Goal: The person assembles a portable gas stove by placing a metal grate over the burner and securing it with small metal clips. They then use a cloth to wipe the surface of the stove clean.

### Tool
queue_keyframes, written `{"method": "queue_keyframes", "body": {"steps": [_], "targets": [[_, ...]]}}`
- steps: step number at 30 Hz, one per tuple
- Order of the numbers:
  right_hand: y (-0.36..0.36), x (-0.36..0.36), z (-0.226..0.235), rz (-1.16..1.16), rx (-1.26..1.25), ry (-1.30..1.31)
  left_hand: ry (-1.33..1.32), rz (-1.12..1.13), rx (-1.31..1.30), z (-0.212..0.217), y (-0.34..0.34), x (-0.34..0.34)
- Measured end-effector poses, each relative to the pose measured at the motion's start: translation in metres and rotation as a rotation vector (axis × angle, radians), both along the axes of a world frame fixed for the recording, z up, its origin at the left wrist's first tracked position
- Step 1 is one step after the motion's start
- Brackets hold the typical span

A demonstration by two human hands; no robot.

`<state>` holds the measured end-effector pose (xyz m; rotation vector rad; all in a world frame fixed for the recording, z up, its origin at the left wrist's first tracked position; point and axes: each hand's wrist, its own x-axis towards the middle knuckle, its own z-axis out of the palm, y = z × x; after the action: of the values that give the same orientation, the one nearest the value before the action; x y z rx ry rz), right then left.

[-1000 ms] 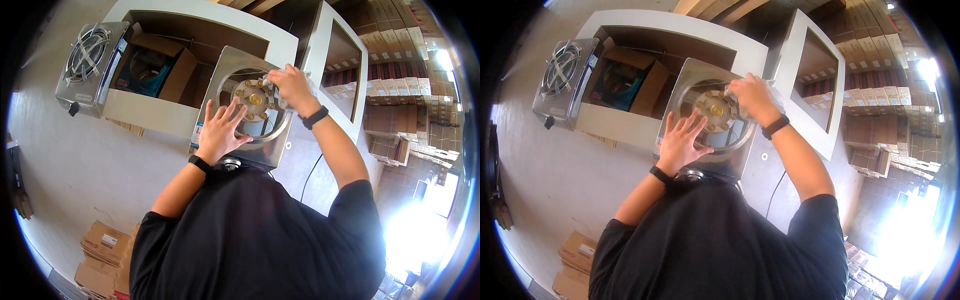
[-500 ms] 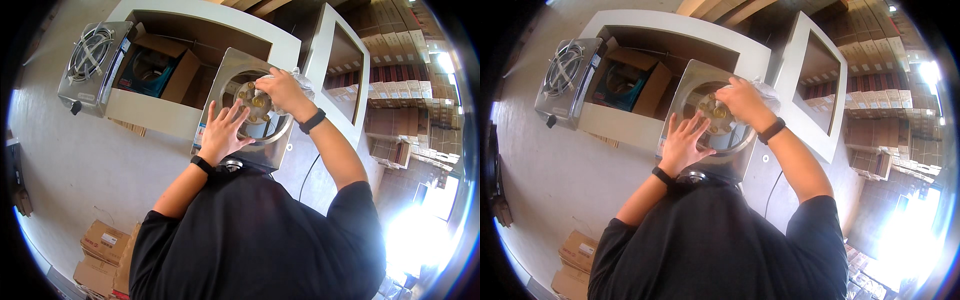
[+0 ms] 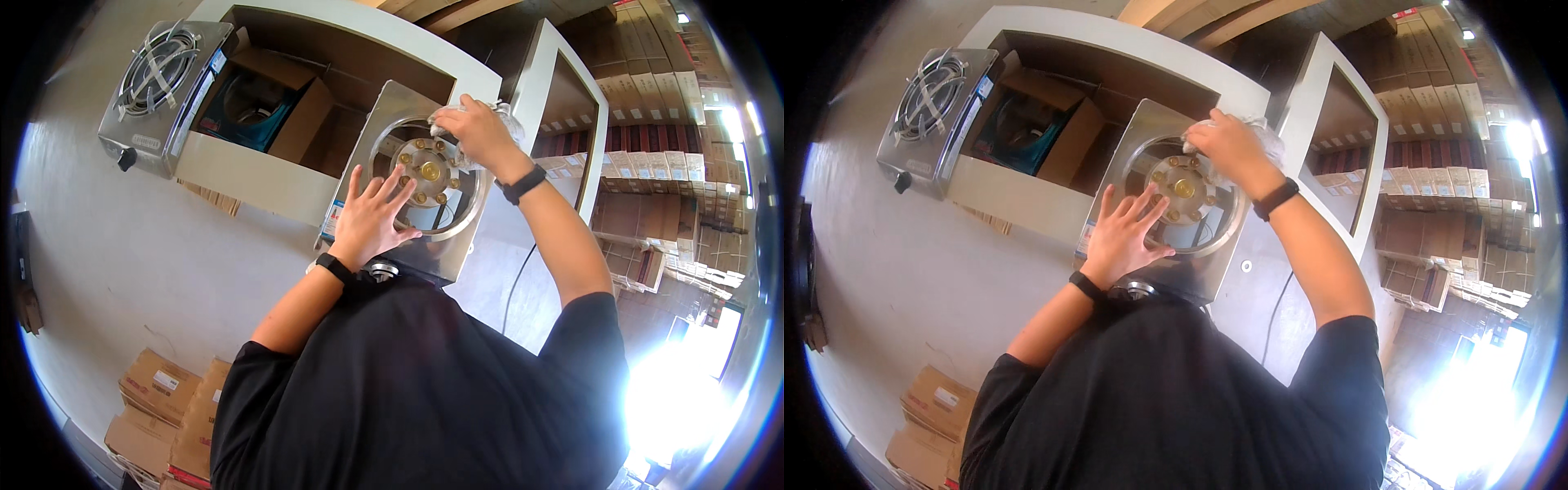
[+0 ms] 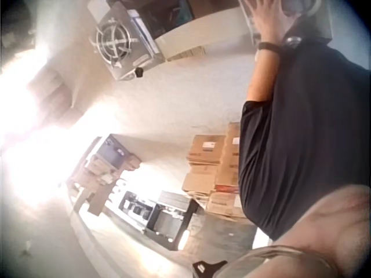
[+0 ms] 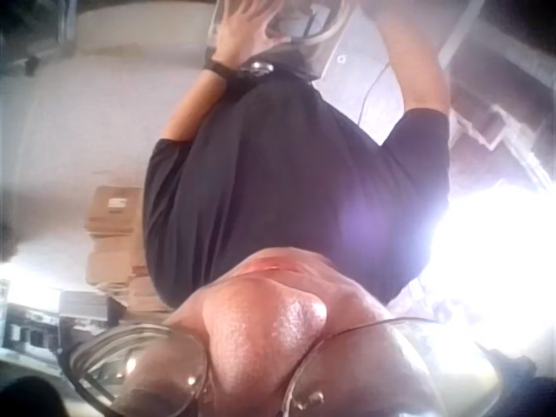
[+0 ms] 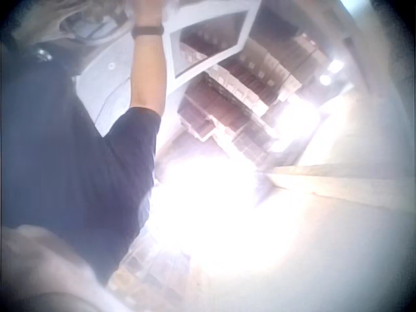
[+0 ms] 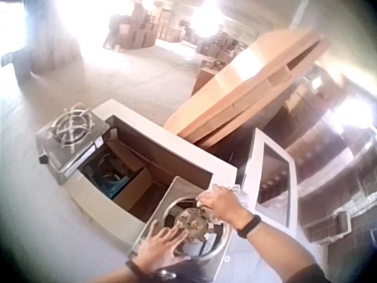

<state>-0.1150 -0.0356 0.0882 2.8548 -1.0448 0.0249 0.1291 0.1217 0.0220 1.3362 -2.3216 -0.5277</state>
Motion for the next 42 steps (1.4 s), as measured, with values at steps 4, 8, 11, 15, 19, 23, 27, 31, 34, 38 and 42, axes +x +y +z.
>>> {"method": "queue_keyframes", "body": {"steps": [4,8,11,15,19,23,27,31,34,38,42], "targets": [[0.027,0.025,-0.004,0.144,0.023,0.047,0.006,0.005,0.004,-0.002,-0.001,-0.001],[0.050,0.031,-0.017,0.275,-0.103,0.085,0.023,0.006,0.010,0.000,-0.002,-0.001],[0.045,0.025,-0.007,0.317,0.000,0.066,0.030,-0.001,0.033,0.005,-0.002,0.001],[0.042,0.034,0.011,0.199,0.114,-0.070,0.052,0.030,0.020,0.003,-0.001,0.000],[0.060,0.046,0.002,0.159,0.199,-0.070,0.037,-0.013,0.028,-0.001,0.000,0.000],[0.080,0.055,-0.008,0.175,0.201,0.025,-0.045,-0.036,0.065,-0.002,-0.002,-0.001],[0.091,0.062,-0.013,-0.008,0.210,0.110,-0.061,-0.023,-0.003,-0.006,-0.001,-0.001],[0.091,0.060,-0.019,-0.150,0.192,-0.024,-0.034,-0.011,-0.055,-0.010,0.001,-0.002],[0.084,0.063,-0.002,-0.312,0.310,0.140,-0.035,-0.011,-0.024,-0.005,0.000,-0.002],[0.076,0.073,0.016,-0.582,0.337,0.275,-0.089,-0.013,-0.048,-0.009,0.001,-0.002],[0.058,0.030,0.014,-0.656,0.318,-0.031,-0.021,-0.015,-0.013,-0.007,0.001,-0.004]]}}
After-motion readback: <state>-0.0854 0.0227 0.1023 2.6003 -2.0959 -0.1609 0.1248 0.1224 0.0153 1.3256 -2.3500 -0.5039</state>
